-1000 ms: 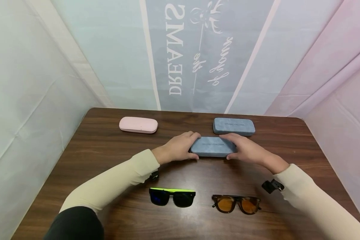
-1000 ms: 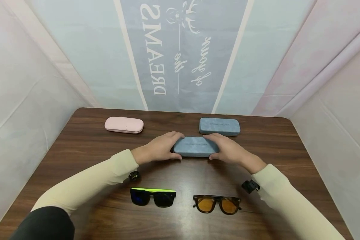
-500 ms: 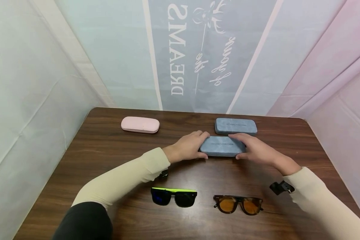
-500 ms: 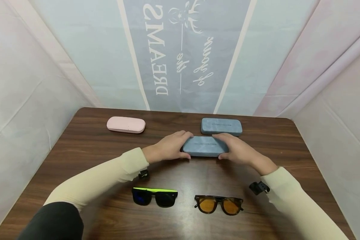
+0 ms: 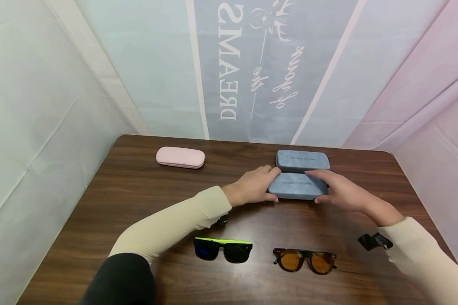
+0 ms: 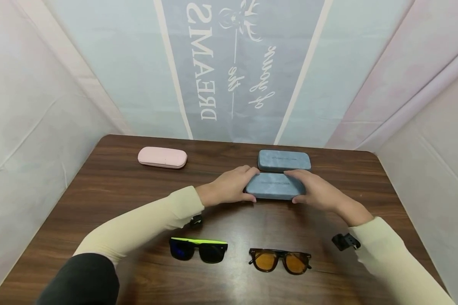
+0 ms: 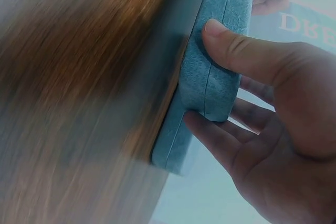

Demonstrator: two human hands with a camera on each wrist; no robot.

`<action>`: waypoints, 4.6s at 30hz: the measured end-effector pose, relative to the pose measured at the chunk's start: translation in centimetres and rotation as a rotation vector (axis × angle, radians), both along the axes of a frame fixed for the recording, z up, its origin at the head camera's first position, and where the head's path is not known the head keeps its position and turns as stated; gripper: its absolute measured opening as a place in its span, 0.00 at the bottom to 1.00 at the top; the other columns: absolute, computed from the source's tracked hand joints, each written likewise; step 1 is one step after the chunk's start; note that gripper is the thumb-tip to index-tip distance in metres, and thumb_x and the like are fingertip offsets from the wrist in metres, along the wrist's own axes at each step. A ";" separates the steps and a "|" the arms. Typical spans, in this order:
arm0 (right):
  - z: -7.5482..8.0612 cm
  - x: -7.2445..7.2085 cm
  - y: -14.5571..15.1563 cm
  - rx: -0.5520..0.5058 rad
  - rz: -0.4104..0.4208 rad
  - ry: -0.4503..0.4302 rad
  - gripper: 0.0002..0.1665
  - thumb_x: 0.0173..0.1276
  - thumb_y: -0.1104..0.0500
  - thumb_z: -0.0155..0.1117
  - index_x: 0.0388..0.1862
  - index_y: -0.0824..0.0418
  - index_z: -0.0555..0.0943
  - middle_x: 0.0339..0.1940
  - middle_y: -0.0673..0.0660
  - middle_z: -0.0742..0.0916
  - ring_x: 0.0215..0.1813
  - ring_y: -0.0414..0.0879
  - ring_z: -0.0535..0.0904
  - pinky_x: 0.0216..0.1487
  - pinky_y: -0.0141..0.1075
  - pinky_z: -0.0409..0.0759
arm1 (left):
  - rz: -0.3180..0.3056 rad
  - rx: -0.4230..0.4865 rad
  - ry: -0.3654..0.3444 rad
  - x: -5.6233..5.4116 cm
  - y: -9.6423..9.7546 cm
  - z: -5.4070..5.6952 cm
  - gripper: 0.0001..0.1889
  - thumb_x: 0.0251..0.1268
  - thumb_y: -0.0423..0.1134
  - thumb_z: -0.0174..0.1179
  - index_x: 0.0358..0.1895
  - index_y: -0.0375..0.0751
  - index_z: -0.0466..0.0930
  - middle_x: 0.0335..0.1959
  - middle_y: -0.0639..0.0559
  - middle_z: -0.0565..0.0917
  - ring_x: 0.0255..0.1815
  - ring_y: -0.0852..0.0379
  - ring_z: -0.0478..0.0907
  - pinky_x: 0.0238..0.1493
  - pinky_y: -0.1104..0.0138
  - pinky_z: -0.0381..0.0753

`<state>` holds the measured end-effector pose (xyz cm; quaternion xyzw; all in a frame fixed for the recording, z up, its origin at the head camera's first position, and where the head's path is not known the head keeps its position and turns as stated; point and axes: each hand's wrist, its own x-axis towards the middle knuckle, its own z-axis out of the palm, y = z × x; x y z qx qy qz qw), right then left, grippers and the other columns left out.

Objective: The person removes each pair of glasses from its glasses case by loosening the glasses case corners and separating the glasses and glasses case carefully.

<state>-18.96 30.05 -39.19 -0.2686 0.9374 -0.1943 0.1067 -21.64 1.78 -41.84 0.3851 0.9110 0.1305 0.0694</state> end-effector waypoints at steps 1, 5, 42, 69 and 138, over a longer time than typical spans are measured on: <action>-0.1 0.0 0.2 0.003 -0.004 -0.005 0.47 0.60 0.62 0.79 0.75 0.68 0.66 0.73 0.70 0.71 0.73 0.67 0.65 0.63 0.62 0.70 | -0.002 -0.003 0.001 -0.1 0.2 -0.1 0.41 0.64 0.59 0.68 0.72 0.44 0.63 0.61 0.46 0.76 0.57 0.55 0.75 0.53 0.64 0.80; -0.3 -0.1 0.8 0.013 -0.008 -0.006 0.47 0.61 0.62 0.78 0.76 0.68 0.66 0.73 0.71 0.70 0.72 0.67 0.67 0.60 0.61 0.73 | 0.000 -0.023 0.010 -0.3 1.1 -0.3 0.41 0.64 0.61 0.68 0.72 0.44 0.63 0.61 0.46 0.75 0.58 0.55 0.75 0.52 0.64 0.80; -3.6 -0.6 4.2 -0.022 -0.077 0.016 0.48 0.59 0.66 0.79 0.75 0.68 0.66 0.71 0.73 0.71 0.71 0.71 0.65 0.64 0.66 0.66 | 0.057 -0.106 0.006 -1.0 5.8 -2.3 0.36 0.65 0.61 0.65 0.68 0.50 0.62 0.55 0.52 0.74 0.52 0.58 0.73 0.42 0.67 0.80; -3.4 -0.2 4.0 0.020 -0.107 0.026 0.48 0.58 0.65 0.79 0.75 0.68 0.65 0.70 0.75 0.69 0.70 0.72 0.65 0.62 0.68 0.68 | 0.047 -0.157 0.045 -0.8 6.1 -2.2 0.35 0.68 0.63 0.61 0.68 0.49 0.61 0.55 0.53 0.73 0.54 0.58 0.73 0.42 0.68 0.80; -0.1 -0.1 -0.9 0.190 -0.137 0.012 0.56 0.76 0.34 0.55 0.85 0.54 0.35 0.82 0.66 0.33 0.81 0.67 0.26 0.66 0.75 0.22 | 0.175 -0.299 0.096 -1.3 2.7 -0.5 0.46 0.68 0.80 0.28 0.82 0.67 0.26 0.84 0.46 0.32 0.82 0.40 0.25 0.70 0.30 0.23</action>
